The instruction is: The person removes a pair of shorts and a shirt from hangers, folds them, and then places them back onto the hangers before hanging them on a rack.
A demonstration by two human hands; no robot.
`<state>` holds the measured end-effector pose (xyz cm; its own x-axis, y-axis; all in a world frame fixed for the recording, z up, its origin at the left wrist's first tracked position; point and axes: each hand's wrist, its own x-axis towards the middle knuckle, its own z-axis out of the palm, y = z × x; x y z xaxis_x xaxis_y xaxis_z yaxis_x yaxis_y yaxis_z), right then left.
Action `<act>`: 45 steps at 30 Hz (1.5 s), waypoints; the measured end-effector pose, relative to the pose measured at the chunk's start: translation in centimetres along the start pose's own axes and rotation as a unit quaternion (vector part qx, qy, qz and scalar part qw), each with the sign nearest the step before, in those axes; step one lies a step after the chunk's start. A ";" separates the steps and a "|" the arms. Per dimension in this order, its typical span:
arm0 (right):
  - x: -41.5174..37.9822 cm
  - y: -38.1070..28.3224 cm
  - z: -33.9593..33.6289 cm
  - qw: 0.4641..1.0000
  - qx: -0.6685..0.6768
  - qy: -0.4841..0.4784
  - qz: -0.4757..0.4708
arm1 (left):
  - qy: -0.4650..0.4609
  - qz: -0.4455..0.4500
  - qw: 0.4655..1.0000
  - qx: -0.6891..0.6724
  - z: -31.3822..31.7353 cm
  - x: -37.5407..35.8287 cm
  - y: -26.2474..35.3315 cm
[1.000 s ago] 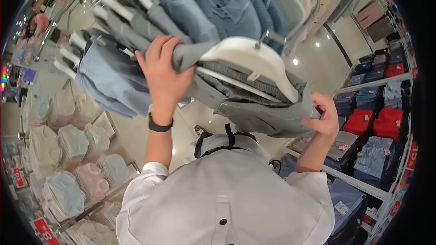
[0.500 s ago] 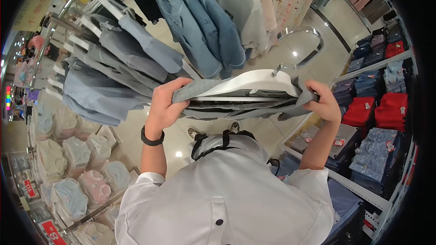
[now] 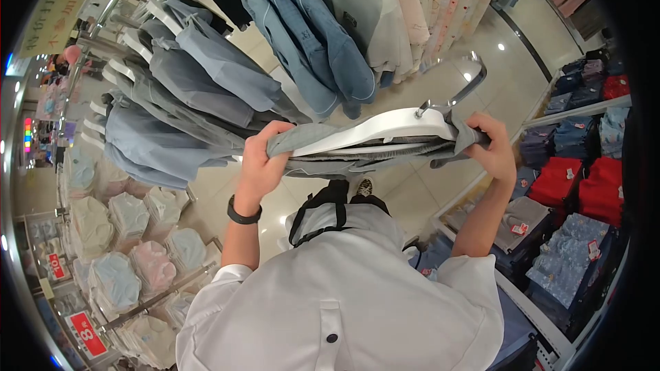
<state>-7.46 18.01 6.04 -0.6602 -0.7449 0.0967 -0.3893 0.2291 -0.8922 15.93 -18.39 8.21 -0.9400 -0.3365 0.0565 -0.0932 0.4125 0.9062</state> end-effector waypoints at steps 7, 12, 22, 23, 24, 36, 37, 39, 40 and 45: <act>2.0 -5.0 2.9 0.999 -0.028 -0.021 -0.024 | 0.043 0.040 0.996 0.071 1.3 2.8 -0.3; 5.6 -7.4 4.3 0.996 0.001 -0.081 0.027 | 0.019 0.060 0.993 0.096 1.1 4.9 -0.4; 7.6 -10.6 8.0 0.966 -0.183 -0.181 0.004 | -0.039 0.156 0.980 0.113 -2.3 7.7 -3.0; 7.5 -11.3 8.4 0.959 -0.205 -0.190 0.036 | -0.034 0.172 0.978 0.113 -2.5 7.9 -3.1; 7.3 -11.6 8.9 0.958 -0.207 -0.193 0.035 | -0.032 0.186 0.976 0.113 -2.6 7.9 -3.3; 7.7 -8.6 6.9 0.968 -0.218 -0.052 -0.114 | 0.125 0.212 0.954 0.170 -2.6 8.9 -1.8; 7.7 -8.4 6.4 0.968 -0.213 -0.057 -0.117 | 0.157 0.192 0.958 0.143 -2.6 9.0 -2.0; 7.7 -8.0 5.4 0.967 -0.212 -0.046 -0.132 | 0.154 0.115 0.975 0.107 -2.5 8.8 -1.6; 7.7 -7.4 4.9 0.969 -0.204 -0.050 -0.134 | 0.147 0.044 0.986 0.065 -2.4 8.6 -1.3; 7.6 -4.2 1.6 0.976 -0.157 -0.071 -0.132 | 0.117 -0.028 0.991 -0.066 -0.7 9.2 -1.1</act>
<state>-9.79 10.42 9.84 -0.4239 -0.8779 0.2228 -0.7257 0.1821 -0.6635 7.67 -22.53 8.04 -0.8309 -0.5498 0.0855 -0.0857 0.2782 0.9567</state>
